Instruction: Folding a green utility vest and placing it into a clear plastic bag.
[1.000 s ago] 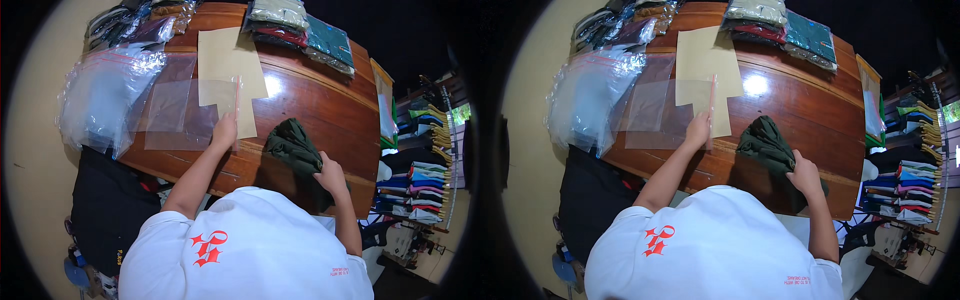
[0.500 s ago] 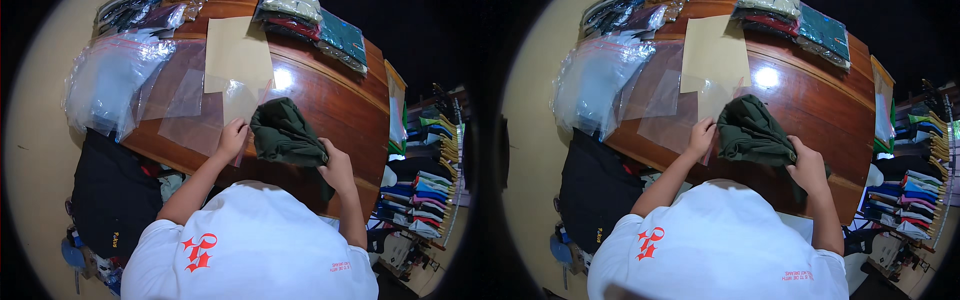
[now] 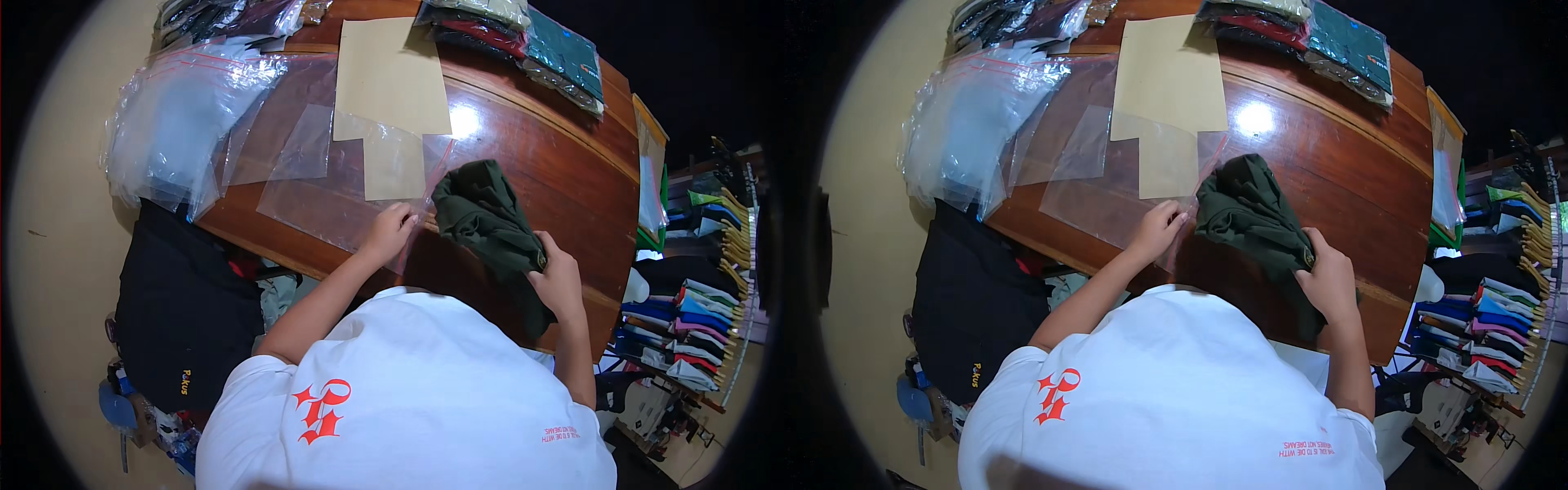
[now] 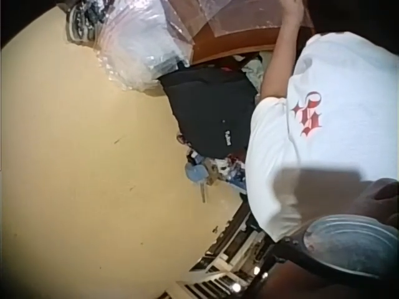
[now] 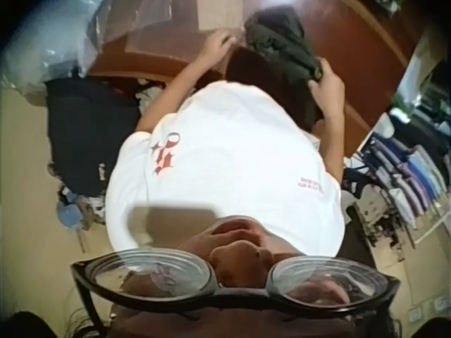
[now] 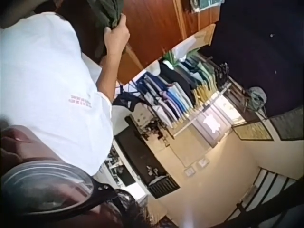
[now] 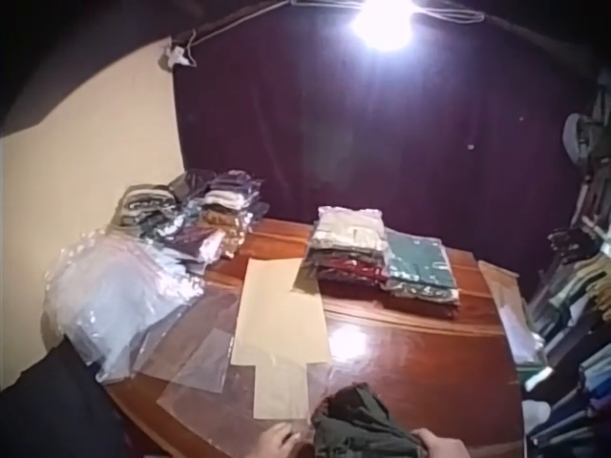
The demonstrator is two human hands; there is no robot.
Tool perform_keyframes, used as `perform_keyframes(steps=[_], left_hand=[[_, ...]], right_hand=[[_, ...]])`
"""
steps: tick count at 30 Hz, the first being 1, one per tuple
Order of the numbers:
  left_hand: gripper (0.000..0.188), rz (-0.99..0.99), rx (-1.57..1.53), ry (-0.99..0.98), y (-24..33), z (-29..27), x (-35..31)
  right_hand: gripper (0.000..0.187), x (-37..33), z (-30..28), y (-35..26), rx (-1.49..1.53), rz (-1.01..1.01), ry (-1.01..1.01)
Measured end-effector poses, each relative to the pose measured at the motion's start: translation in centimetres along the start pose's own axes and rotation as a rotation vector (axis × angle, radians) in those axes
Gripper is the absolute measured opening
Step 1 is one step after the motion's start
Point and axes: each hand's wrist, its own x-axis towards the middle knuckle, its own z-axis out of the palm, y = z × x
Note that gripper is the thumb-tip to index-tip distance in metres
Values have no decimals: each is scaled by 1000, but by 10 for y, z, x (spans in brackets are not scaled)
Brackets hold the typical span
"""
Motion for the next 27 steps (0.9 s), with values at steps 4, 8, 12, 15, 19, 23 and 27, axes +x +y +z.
perform_keyframes(steps=[4, 8, 12, 15, 19, 23, 27], left_hand=[[19, 6, -74, 102, -4, 14, -2], [19, -76, -151, 147, -2, 12, -2], [18, -10, -150, 239, 12, 0, -2], [16, 22, -181, 319, 24, -14, -3], [14, 124, -158, 346, 29, -33, -4], [16, 50, -127, 190, 17, -35, -2], [18, 20, -140, 68, 6, -15, -7]], right_hand=[[54, 5, 13, -2, 15, -32, 34], [51, 10, 27, -6, -229, -139, 6], [45, 14, 31, -7, -353, -191, -80], [46, 17, 31, -6, -389, -193, -102], [47, 20, 24, -2, -370, -172, -96], [48, 17, 0, 9, -193, -163, -113], [56, 3, -15, 20, 66, -116, -72]])
